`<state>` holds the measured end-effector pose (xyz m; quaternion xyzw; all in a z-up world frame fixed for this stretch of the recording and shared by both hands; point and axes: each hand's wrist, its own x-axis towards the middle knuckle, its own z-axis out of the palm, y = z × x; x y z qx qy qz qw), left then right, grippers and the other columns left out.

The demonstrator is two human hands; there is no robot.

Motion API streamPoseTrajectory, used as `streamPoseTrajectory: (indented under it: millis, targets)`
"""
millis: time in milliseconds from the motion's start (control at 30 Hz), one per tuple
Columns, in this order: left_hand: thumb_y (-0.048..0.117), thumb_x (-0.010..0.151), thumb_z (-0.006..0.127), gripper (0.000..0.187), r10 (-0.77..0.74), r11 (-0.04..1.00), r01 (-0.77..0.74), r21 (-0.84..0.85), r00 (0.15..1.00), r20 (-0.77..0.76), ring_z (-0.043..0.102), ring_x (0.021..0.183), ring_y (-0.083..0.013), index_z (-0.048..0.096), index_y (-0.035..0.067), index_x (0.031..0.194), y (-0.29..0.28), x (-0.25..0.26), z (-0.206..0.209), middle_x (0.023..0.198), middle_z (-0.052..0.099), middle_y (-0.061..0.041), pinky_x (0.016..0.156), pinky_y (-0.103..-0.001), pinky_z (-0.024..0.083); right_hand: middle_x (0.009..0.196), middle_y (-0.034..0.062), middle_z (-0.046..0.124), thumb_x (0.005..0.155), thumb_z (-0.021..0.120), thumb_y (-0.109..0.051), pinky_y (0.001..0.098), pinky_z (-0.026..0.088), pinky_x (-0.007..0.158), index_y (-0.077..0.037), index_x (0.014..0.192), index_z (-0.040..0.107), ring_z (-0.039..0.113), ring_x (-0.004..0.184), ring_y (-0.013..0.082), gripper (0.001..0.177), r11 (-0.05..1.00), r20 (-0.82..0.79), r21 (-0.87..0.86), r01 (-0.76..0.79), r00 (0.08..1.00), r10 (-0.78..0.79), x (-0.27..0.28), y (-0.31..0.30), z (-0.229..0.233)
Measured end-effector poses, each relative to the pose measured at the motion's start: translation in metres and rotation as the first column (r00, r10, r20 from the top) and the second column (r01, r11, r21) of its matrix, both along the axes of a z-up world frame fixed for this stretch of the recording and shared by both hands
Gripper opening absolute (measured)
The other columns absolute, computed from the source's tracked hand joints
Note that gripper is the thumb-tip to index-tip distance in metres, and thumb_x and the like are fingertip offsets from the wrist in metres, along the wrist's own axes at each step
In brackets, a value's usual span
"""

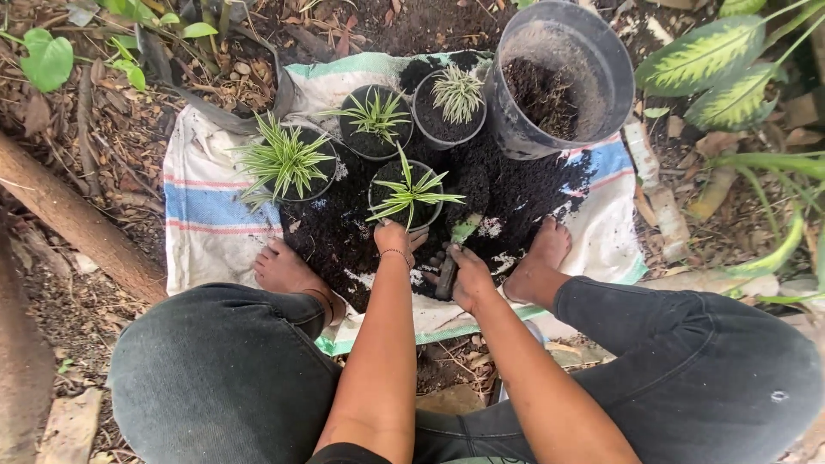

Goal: Cleaning out used plastic pots and arranging small plants for potting or storage in a nursery setting.

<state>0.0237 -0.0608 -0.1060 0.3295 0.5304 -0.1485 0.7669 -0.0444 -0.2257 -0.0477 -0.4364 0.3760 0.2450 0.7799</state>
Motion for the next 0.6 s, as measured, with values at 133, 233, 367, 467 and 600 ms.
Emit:
streamPoseTrajectory:
  millis: [133, 233, 367, 467, 600]
  targets:
    - [0.025, 0.107, 0.029, 0.049, 0.089, 0.994, -0.09, 0.054, 0.996, 0.018, 0.074, 0.098, -0.0426, 0.022, 0.005, 0.152, -0.011, 0.002, 0.035, 0.131, 0.054, -0.037, 0.088, -0.049, 0.069, 0.115, 0.0197, 0.059, 0.109, 0.052, -0.024, 0.0665, 0.061, 0.095, -0.001, 0.139, 0.046, 0.065, 0.107, 0.0361, 0.038, 0.996, 0.033, -0.07, -0.06, 0.997, 0.063, 0.001, 0.008, 0.017]
    - [0.028, 0.105, 0.037, 0.049, 0.04, 0.976, -0.037, 0.213, 0.999, -0.011, 0.076, 0.086, -0.0395, 0.036, 0.004, 0.148, -0.028, 0.003, -0.021, 0.126, 0.06, -0.029, 0.075, -0.048, 0.069, 0.114, 0.0179, 0.059, 0.108, 0.056, -0.025, 0.0601, 0.061, 0.088, 0.001, 0.14, 0.047, 0.065, 0.107, 0.0318, 0.042, 0.97, 0.036, -0.219, -0.105, 0.993, 0.116, 0.0, 0.026, 0.038]
    - [0.023, 0.107, 0.033, 0.049, 0.084, 0.984, -0.086, 0.156, 0.996, 0.019, 0.067, 0.106, -0.0513, 0.032, -0.002, 0.149, -0.026, 0.003, 0.035, 0.139, 0.05, -0.035, 0.088, -0.056, 0.064, 0.117, 0.0213, 0.056, 0.106, 0.061, -0.03, 0.0655, 0.059, 0.095, 0.004, 0.144, 0.042, 0.061, 0.113, 0.0364, 0.054, 0.922, 0.041, -0.344, -0.179, 0.978, 0.206, 0.001, 0.033, 0.015]
    - [0.025, 0.105, 0.041, 0.049, -0.082, 0.965, 0.084, 0.25, 0.996, -0.019, 0.071, 0.102, -0.0419, 0.038, -0.002, 0.146, -0.027, 0.004, 0.035, 0.134, 0.057, -0.029, 0.076, -0.052, 0.068, 0.125, 0.0244, 0.053, 0.102, 0.068, -0.032, 0.0661, 0.055, 0.099, 0.002, 0.147, 0.039, 0.057, 0.12, 0.0351, 0.063, 0.872, -0.025, -0.439, -0.217, 0.973, 0.229, 0.009, 0.051, 0.036]
    - [0.027, 0.107, 0.035, 0.046, 0.028, 0.995, -0.029, 0.091, 0.999, 0.015, 0.072, 0.092, -0.0453, 0.032, 0.002, 0.145, -0.024, -0.001, -0.005, 0.122, 0.06, -0.03, 0.071, -0.055, 0.064, 0.129, 0.0256, 0.056, 0.096, 0.076, -0.033, 0.0688, 0.049, 0.096, 0.0, 0.152, 0.036, 0.059, 0.122, 0.0384, 0.076, 0.799, -0.096, -0.532, -0.28, 0.957, 0.272, 0.01, 0.053, 0.039]
